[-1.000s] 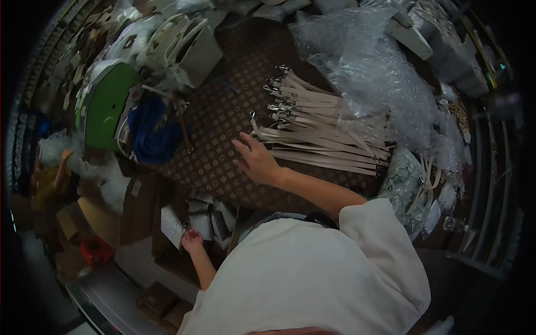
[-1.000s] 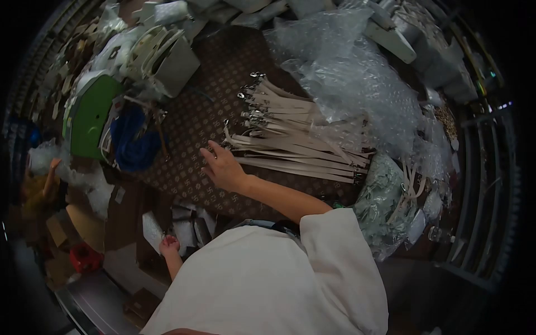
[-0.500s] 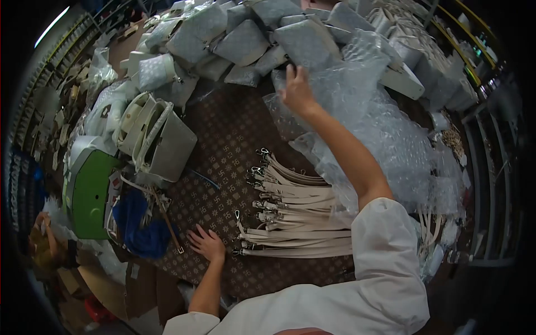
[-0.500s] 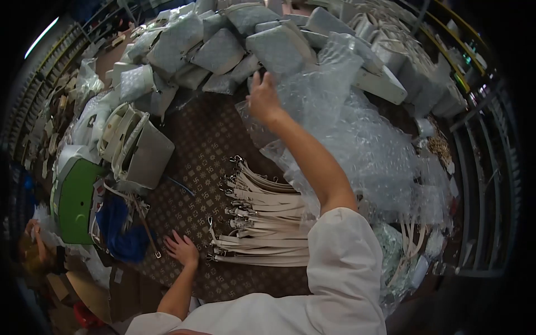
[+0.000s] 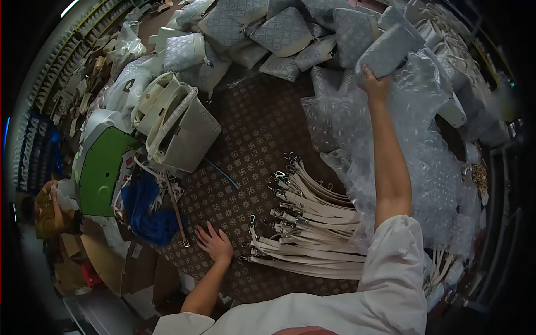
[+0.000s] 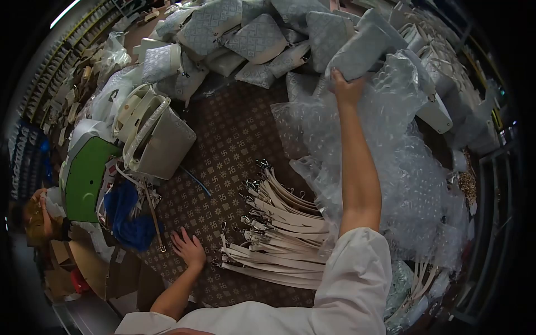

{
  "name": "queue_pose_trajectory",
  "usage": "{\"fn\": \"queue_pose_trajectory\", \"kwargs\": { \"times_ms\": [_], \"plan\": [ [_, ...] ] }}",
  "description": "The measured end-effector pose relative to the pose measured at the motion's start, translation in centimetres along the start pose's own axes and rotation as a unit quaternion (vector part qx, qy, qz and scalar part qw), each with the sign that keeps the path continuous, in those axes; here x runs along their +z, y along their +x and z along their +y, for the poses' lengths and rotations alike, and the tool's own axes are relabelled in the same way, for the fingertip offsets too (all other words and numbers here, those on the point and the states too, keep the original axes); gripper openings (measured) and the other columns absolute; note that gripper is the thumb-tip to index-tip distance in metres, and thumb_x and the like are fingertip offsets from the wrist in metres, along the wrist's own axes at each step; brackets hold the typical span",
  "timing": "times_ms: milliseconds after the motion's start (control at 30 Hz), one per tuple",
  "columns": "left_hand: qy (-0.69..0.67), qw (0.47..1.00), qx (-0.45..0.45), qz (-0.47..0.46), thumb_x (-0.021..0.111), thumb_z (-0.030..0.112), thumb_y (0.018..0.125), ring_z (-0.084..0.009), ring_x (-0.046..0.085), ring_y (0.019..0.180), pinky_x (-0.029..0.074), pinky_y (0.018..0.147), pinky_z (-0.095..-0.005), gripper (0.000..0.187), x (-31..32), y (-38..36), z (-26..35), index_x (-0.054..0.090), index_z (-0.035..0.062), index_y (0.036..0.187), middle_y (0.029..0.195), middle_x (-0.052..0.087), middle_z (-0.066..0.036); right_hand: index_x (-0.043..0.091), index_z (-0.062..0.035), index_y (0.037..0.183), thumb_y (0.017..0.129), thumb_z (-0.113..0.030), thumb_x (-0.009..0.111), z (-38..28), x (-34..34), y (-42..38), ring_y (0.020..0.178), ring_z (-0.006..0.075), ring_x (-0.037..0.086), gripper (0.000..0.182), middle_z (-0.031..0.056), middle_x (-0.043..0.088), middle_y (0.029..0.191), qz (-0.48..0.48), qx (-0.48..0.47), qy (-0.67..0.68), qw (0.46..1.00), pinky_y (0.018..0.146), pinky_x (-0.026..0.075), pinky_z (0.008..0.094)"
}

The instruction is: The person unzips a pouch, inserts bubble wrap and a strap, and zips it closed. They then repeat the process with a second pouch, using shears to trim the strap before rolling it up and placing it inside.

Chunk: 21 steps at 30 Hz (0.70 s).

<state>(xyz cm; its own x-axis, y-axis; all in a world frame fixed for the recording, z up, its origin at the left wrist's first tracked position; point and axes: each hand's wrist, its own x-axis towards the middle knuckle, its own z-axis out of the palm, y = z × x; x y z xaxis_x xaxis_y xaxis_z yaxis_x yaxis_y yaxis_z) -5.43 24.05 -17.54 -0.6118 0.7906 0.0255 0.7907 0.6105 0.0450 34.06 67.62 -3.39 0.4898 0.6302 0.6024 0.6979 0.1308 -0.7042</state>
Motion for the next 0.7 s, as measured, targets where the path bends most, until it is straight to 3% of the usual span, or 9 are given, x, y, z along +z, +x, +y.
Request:
{"fn": "queue_pose_trajectory", "kwargs": {
  "times_ms": [67,233,333,400,433,500,533,600,700],
  "plan": [
    [-0.005,1.0,0.0,0.0,0.037,0.029,0.09,-0.0364,0.008,0.131,0.014,0.101,-0.056,0.05,-0.2,0.1,0.0,0.026,0.0106,0.135,0.141,0.011,-0.017,0.039,-0.004,0.123,0.082,-0.019,0.057,-4.5,-4.9,-0.7,0.099,0.0319,0.055,0.046,0.017,0.053,0.113,-0.136,0.265,0.588,0.752,0.08,0.046,0.0508],
    [-0.016,1.0,-0.007,-0.001,0.037,0.034,0.09,-0.0371,0.01,0.13,0.014,0.101,-0.0549,0.052,0.4,0.2,-0.1,0.025,0.0097,0.135,0.14,0.013,-0.018,0.04,-0.0048,0.122,0.083,-0.017,0.057,-7.5,-15.1,-13.6,0.109,0.0308,0.049,0.044,0.0096,0.046,0.124,-0.288,0.358,0.78,0.425,0.084,0.044,0.054],
    [-0.28,0.958,0.053,-0.002,0.043,0.04,0.089,-0.0336,0.025,0.125,0.021,0.101,-0.048,0.056,1.6,0.8,-2.6,0.03,0.0071,0.133,0.137,0.024,-0.017,0.031,-0.0047,0.129,0.082,-0.012,0.056,-9.1,-22.3,-24.7,0.113,0.0296,0.046,0.054,0.0116,0.043,0.127,-0.376,0.349,0.753,0.413,0.085,0.043,0.0522],
    [-0.737,0.62,0.016,-0.27,0.048,0.039,0.088,-0.0273,0.04,0.116,0.033,0.096,-0.0421,0.053,-4.0,-1.1,-2.5,0.039,0.0056,0.127,0.131,0.037,-0.012,0.028,-0.0052,0.131,0.082,-0.009,0.057,-10.0,-26.5,-31.1,0.114,0.0288,0.045,0.057,0.0121,0.042,0.127,-0.385,0.362,0.746,0.406,0.087,0.043,0.0499],
    [-0.725,0.622,0.007,-0.296,0.048,0.039,0.088,-0.0273,0.04,0.116,0.033,0.096,-0.0421,0.053,-5.5,-3.2,-1.9,0.039,0.0056,0.127,0.131,0.037,-0.012,0.027,-0.0055,0.132,0.08,-0.008,0.059,-10.1,-28.4,-34.5,0.112,0.0264,0.046,0.061,0.0121,0.043,0.126,-0.413,0.382,0.701,0.438,0.088,0.042,0.0454],
    [-0.845,0.179,0.104,-0.493,0.048,0.039,0.088,-0.0221,0.048,0.108,0.035,0.094,-0.0372,0.046,-7.8,-8.1,-0.3,0.046,0.0048,0.12,0.117,0.051,-0.007,0.027,-0.0058,0.132,0.078,-0.007,0.061,-11.4,-32.3,-38.9,0.11,0.0241,0.048,0.064,0.012,0.043,0.126,-0.432,0.416,0.645,0.473,0.089,0.042,0.0408],
    [-0.84,0.175,0.091,-0.505,0.048,0.039,0.088,-0.0221,0.048,0.108,0.035,0.094,-0.0372,0.046,-9.0,-9.9,-0.3,0.046,0.0048,0.12,0.117,0.051,-0.007,0.03,-0.0063,0.131,0.076,-0.008,0.064,-12.4,-34.0,-40.4,0.105,0.0212,0.05,0.065,0.0116,0.046,0.121,-0.495,0.396,0.548,0.545,0.088,0.042,0.037],
    [-0.799,0.384,-0.214,-0.411,0.052,0.033,0.087,-0.0191,0.049,0.105,0.041,0.086,-0.034,0.041,-11.0,-12.4,0.2,0.045,0.0086,0.119,0.109,0.055,-0.004,0.033,-0.0069,0.129,0.073,-0.008,0.067,-12.3,-37.0,-42.0,0.101,0.0183,0.052,0.066,0.0113,0.049,0.117,-0.543,0.374,0.435,0.613,0.087,0.042,0.0332],
    [-0.814,0.45,-0.032,-0.365,0.06,0.013,0.082,-0.0193,0.05,0.105,0.04,0.087,-0.0337,0.02,-10.1,-12.4,-2.4,0.05,0.0091,0.099,0.106,0.056,-0.006,0.049,-0.0046,0.115,0.071,-0.012,0.07,-10.5,-40.2,-41.8,0.087,0.014,0.056,0.05,0.0083,0.06,0.096,-0.609,0.314,0.246,0.686,0.077,0.045,0.0301]
  ]
}}
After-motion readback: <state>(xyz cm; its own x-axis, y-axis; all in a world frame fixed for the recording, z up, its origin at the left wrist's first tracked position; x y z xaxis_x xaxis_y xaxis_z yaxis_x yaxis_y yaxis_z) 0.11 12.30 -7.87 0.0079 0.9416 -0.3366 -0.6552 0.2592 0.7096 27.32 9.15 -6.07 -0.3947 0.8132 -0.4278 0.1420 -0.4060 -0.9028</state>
